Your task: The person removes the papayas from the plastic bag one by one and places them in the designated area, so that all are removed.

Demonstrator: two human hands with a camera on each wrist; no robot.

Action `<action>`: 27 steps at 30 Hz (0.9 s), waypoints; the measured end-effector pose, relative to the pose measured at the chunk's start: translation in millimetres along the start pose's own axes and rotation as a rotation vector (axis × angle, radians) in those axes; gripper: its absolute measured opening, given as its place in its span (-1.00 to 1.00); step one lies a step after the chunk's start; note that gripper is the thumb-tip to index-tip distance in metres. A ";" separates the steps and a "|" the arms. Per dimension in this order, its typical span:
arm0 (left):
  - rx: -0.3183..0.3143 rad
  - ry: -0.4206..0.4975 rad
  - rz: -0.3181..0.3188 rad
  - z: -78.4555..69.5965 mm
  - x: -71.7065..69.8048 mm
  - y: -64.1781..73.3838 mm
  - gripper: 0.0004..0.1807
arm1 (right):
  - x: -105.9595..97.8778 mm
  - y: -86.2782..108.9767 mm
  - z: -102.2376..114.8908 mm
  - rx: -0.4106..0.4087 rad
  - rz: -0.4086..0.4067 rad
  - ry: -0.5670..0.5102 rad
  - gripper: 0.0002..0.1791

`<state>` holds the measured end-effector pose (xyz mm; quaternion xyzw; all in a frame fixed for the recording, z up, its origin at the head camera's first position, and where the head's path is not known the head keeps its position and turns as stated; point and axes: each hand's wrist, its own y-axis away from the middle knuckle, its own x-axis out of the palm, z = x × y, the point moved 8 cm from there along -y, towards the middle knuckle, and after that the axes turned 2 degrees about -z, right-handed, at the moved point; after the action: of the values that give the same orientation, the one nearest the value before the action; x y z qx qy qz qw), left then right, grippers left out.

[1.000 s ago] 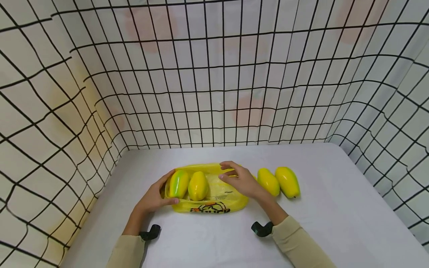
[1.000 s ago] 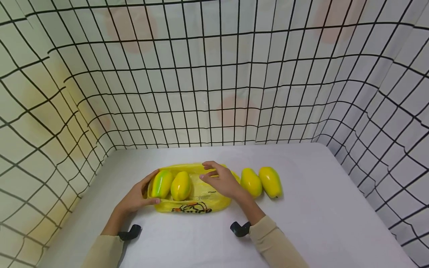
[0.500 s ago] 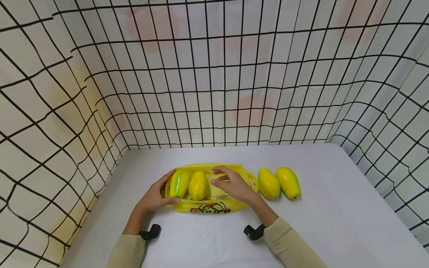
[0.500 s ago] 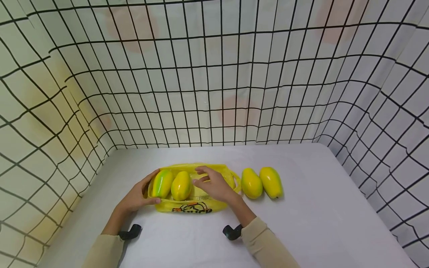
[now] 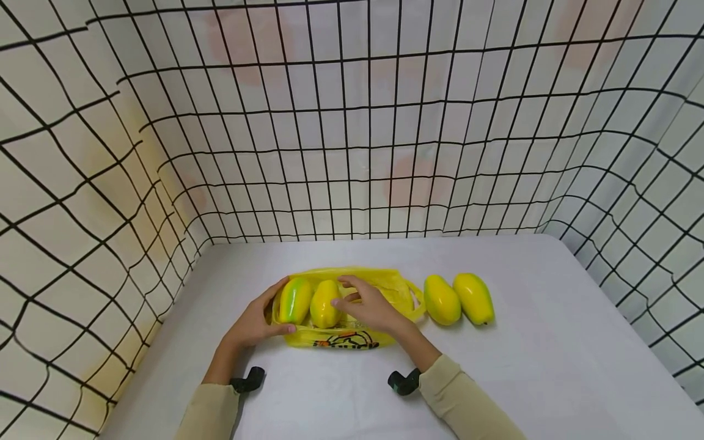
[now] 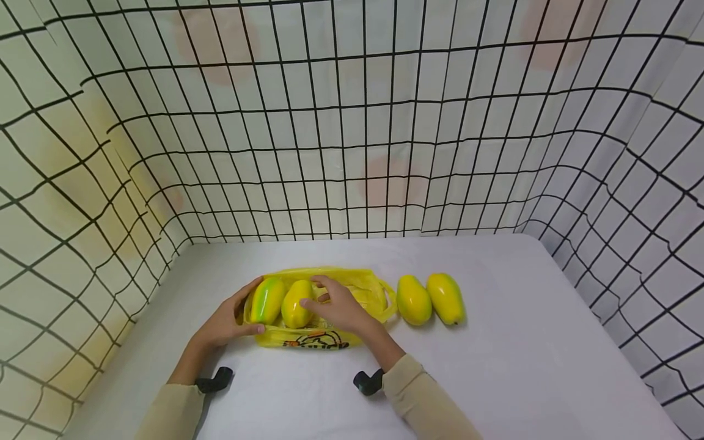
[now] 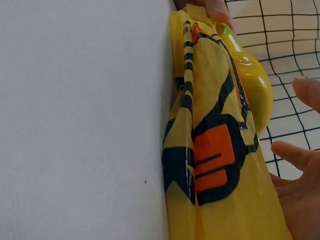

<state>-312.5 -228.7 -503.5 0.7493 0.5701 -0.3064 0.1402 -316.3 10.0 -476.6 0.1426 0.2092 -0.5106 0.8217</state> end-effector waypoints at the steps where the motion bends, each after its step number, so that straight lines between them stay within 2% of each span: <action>1: -0.004 -0.004 0.001 0.0 0.3 0.0 0.17 | 1.5 -0.7 -0.5 0.010 0.002 0.002 -0.16; 12: -0.023 -0.022 0.000 3.3 0.8 0.9 0.18 | 13.7 -5.7 0.2 0.056 0.018 -0.006 -0.09; 27: -0.021 -0.041 0.002 5.3 1.0 -1.0 0.19 | 21.0 -8.6 -0.7 0.054 0.007 0.110 0.01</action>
<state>-314.8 -230.5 -508.1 0.7419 0.5697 -0.3154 0.1598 -316.0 -9.8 -487.7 0.1934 0.2395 -0.5047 0.8065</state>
